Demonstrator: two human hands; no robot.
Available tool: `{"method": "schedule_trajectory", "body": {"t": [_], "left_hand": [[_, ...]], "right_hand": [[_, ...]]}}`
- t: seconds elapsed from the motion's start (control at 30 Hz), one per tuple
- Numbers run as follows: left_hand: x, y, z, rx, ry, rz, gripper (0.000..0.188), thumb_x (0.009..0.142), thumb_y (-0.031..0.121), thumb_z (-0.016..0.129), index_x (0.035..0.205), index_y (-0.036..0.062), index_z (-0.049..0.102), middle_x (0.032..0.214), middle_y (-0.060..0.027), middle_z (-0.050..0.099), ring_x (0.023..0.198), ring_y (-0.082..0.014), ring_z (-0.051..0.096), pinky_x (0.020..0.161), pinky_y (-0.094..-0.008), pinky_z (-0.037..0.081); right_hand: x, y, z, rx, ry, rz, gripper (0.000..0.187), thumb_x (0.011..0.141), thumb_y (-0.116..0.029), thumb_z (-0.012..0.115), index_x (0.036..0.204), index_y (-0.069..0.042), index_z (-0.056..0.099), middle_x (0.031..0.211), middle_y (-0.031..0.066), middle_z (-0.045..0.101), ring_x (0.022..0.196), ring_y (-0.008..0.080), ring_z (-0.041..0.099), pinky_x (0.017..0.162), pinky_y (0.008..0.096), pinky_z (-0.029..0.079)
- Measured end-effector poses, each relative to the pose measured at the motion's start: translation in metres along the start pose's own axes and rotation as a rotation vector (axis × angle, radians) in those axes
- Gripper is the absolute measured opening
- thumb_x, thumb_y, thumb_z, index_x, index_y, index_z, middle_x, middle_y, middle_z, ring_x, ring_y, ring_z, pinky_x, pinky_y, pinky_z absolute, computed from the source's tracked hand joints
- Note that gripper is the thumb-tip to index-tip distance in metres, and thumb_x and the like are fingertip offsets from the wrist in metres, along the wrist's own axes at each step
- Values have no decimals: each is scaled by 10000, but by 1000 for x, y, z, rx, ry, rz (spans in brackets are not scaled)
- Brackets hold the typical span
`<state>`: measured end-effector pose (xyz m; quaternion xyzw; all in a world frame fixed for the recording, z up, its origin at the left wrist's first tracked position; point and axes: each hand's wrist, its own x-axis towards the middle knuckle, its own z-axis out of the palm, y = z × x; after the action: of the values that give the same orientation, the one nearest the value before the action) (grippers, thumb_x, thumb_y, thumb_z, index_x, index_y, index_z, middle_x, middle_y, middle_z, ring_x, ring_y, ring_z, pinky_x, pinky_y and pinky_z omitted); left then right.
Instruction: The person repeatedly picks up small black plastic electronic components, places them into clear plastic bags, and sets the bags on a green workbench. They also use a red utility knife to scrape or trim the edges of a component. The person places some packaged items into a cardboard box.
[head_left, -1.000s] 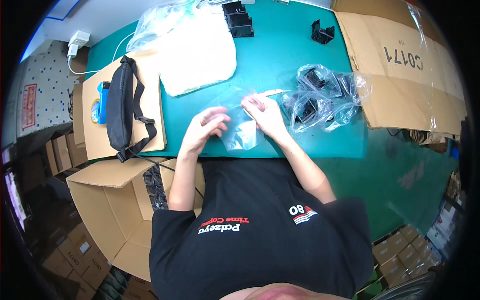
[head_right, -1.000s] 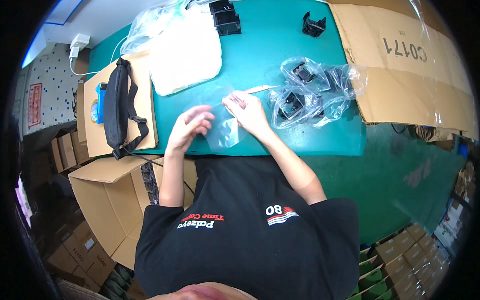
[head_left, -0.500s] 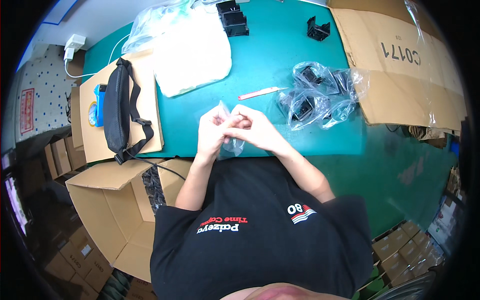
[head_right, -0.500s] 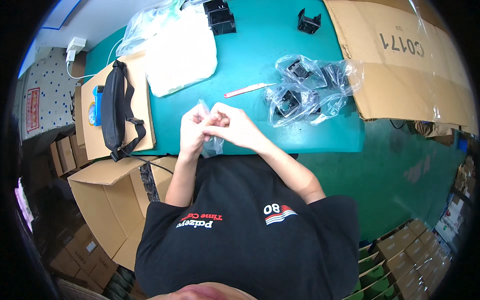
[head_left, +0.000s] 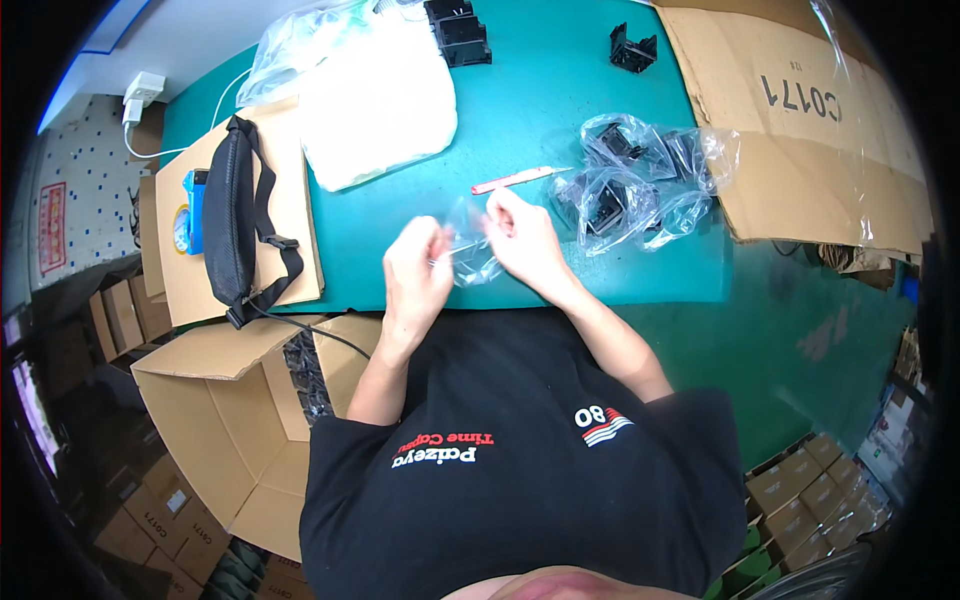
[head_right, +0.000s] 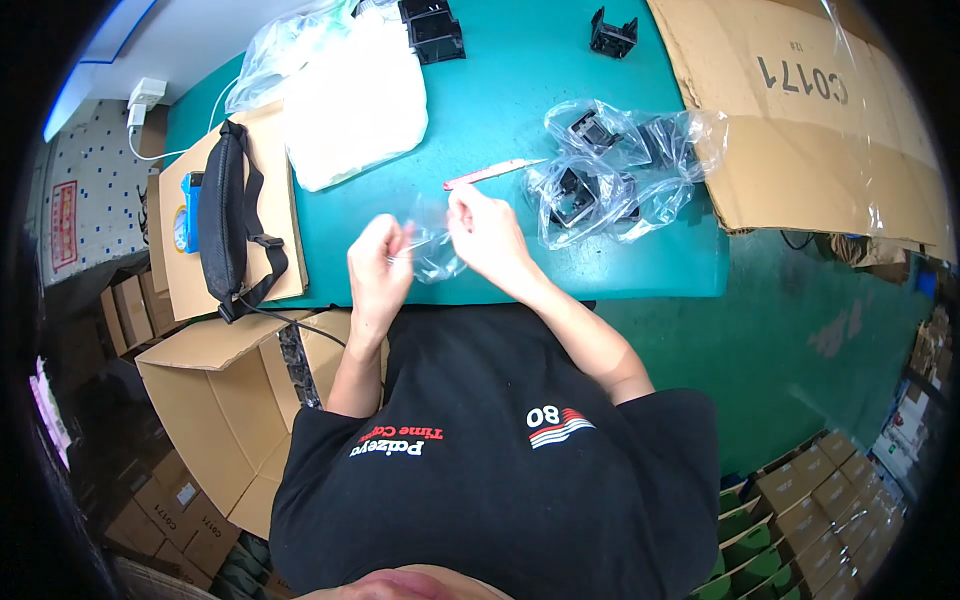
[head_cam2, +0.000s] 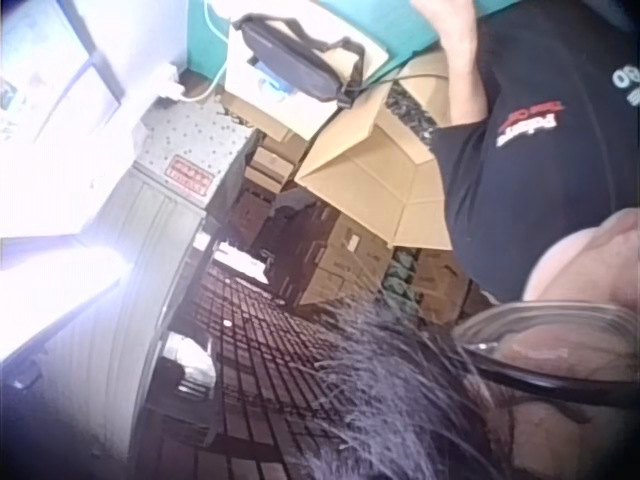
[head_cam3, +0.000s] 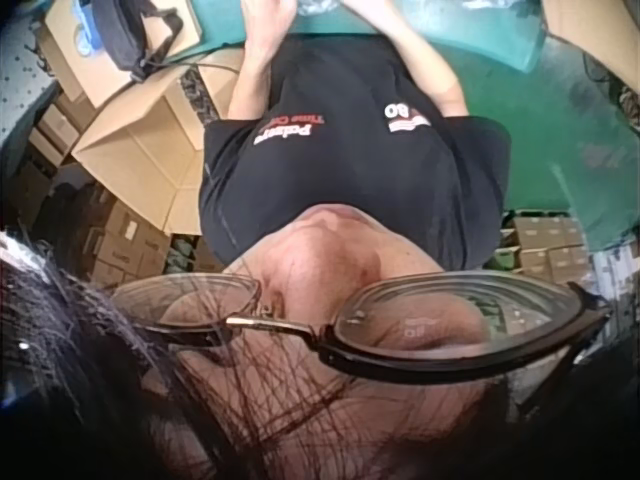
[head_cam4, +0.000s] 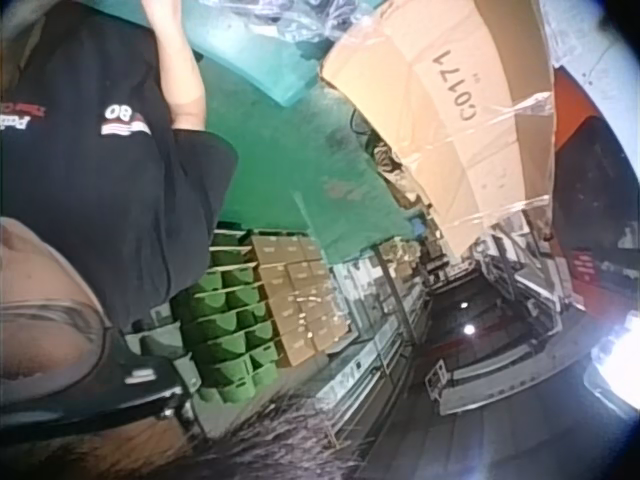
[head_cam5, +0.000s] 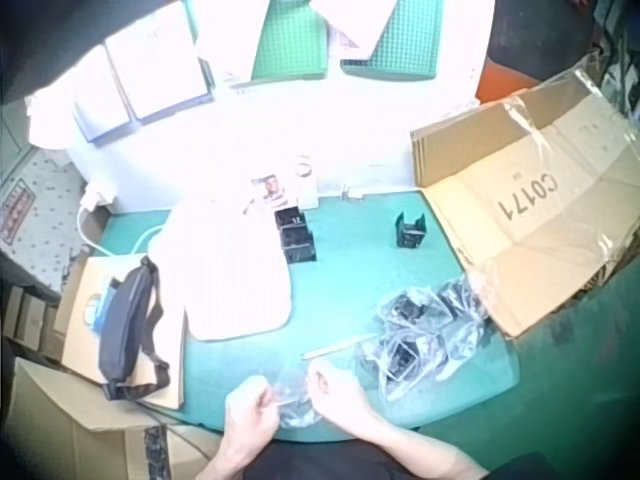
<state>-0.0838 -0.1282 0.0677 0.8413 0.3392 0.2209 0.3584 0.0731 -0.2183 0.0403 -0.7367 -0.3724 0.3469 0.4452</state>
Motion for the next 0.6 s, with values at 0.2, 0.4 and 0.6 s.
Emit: {"method": "schedule_trajectory", "body": {"t": [0.2,0.4,0.6], "left_hand": [[2,-5,16,-158,98,-22,282,827,-208,452,1030,-11,467,968,-153,592,799,-249,599,722,-328,516],[6,-8,26,-287,130,-50,289,866,-76,638,1101,5,491,900,-85,565,768,-125,569,666,-249,489],[24,-16,7,-29,93,-153,167,862,-51,625,996,25,561,636,-71,482,552,-178,484,538,-339,427]], "right_hand": [[5,3,15,24,234,-395,176,836,44,627,855,-45,475,804,128,561,683,284,585,614,380,453],[6,-3,19,104,62,-181,205,848,14,670,911,-41,483,688,104,527,583,267,550,557,379,437],[11,3,10,65,136,-152,176,910,-12,643,1046,-51,538,576,75,449,484,242,502,490,368,407]]}}
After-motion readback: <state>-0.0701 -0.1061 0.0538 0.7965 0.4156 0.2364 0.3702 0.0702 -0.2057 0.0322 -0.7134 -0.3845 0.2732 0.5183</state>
